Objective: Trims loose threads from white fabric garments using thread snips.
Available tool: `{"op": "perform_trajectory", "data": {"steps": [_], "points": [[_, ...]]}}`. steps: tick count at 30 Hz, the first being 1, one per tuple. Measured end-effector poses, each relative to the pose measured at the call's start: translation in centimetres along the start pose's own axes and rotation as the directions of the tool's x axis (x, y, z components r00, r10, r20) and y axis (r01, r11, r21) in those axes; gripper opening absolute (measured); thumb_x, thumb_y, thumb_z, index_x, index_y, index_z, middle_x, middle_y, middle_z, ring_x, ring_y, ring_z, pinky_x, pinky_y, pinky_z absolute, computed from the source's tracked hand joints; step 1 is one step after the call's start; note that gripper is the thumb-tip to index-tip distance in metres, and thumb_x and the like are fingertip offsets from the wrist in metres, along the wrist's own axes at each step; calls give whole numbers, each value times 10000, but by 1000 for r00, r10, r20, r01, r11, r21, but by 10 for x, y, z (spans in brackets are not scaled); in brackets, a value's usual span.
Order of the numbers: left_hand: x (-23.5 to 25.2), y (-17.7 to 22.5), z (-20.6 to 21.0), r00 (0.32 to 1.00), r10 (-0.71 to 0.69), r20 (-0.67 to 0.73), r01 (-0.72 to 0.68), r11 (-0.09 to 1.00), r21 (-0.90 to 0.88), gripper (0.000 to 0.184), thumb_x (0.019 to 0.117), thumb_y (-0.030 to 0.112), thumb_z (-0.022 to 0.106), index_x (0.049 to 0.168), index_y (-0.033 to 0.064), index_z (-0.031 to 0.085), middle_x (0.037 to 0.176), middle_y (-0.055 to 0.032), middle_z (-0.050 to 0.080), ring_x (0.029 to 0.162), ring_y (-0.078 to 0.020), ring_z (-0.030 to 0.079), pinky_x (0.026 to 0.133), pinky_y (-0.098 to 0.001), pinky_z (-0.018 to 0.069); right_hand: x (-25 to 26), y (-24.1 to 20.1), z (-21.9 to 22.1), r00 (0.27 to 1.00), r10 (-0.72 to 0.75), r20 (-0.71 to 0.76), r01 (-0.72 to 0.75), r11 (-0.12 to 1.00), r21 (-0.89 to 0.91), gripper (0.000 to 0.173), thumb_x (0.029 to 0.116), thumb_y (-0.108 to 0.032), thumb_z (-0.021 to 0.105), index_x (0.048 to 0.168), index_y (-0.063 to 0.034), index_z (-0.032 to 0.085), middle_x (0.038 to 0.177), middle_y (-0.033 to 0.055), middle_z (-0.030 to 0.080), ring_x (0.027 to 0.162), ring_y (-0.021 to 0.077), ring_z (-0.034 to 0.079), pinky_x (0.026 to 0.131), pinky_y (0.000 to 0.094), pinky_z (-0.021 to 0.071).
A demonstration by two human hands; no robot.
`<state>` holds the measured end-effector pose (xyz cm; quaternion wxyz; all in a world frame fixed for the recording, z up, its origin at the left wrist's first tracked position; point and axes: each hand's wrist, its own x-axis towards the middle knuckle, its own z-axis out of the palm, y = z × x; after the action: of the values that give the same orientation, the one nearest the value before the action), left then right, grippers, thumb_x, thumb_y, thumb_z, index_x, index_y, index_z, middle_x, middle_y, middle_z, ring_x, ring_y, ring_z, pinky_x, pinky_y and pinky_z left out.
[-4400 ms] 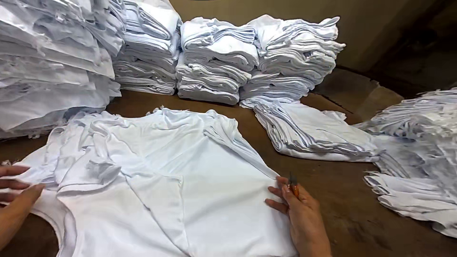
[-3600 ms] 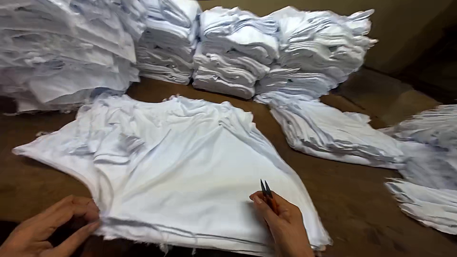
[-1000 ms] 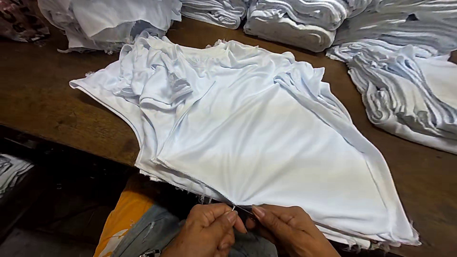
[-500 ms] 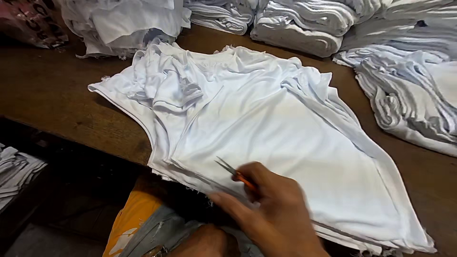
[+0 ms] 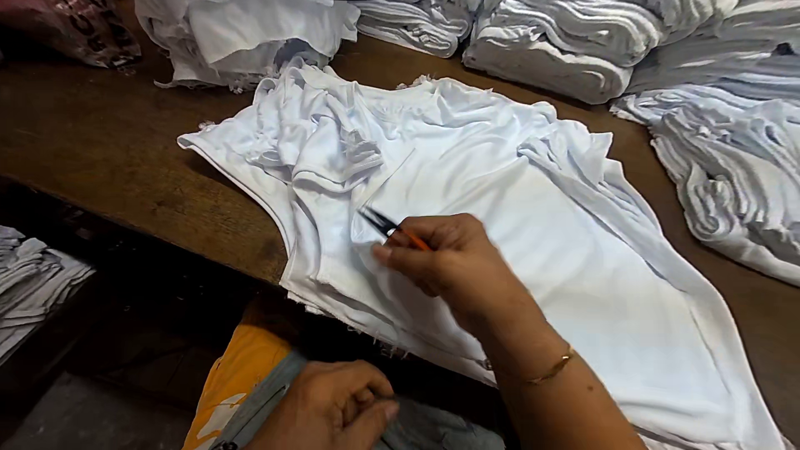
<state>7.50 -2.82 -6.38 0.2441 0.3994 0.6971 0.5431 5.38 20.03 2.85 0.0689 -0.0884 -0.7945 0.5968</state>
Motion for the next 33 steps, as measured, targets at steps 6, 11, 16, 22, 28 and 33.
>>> {"op": "perform_trajectory", "data": {"steps": [6,11,16,22,28,33], "points": [[10,12,-8,978,-141,-156,87,947,-309,227,1015,181,656,1191,46,705,744,-40,700,481,-106,603,393,-232,509,-29,-6,-60,885,-152,-441,35,964,-263,162,1049,-302,583,1012,-177,679,666,-55,534,464,45,423,424,194,354],[27,12,3,963,-260,-75,185,833,-521,342,972,223,724,1279,78,675,757,-107,723,444,-135,594,384,-245,501,-83,10,-34,979,79,-190,-70,996,53,479,1100,-449,367,1129,-148,739,665,-25,530,465,59,390,409,209,339],[48,16,13,937,-347,30,305,777,-551,217,988,247,700,1056,45,743,739,-133,728,435,-136,596,388,-241,493,-138,39,-29,978,207,7,-205,963,177,458,1127,-246,319,1153,-12,712,704,-18,554,488,41,376,417,217,318],[38,6,14,958,-287,-18,246,849,-468,272,1048,252,602,978,39,756,705,-104,699,422,-122,560,380,-243,486,-151,60,-17,968,250,16,-249,953,171,377,1110,-189,423,1058,2,744,640,-16,535,479,43,388,420,215,316],[18,8,8,979,-193,-60,149,891,-428,231,1039,201,616,1018,24,763,685,-65,687,426,-84,549,372,-220,472,-135,62,-7,968,243,64,-247,966,79,359,1097,-248,475,979,-59,756,609,-48,522,465,26,389,417,208,312],[17,6,9,986,-149,-69,105,897,-429,230,1043,193,610,988,20,750,673,-58,678,426,-90,558,371,-230,487,-127,63,-1,973,223,60,-228,968,106,370,1093,-271,486,945,-67,757,589,-38,503,450,38,372,409,211,294]]}}
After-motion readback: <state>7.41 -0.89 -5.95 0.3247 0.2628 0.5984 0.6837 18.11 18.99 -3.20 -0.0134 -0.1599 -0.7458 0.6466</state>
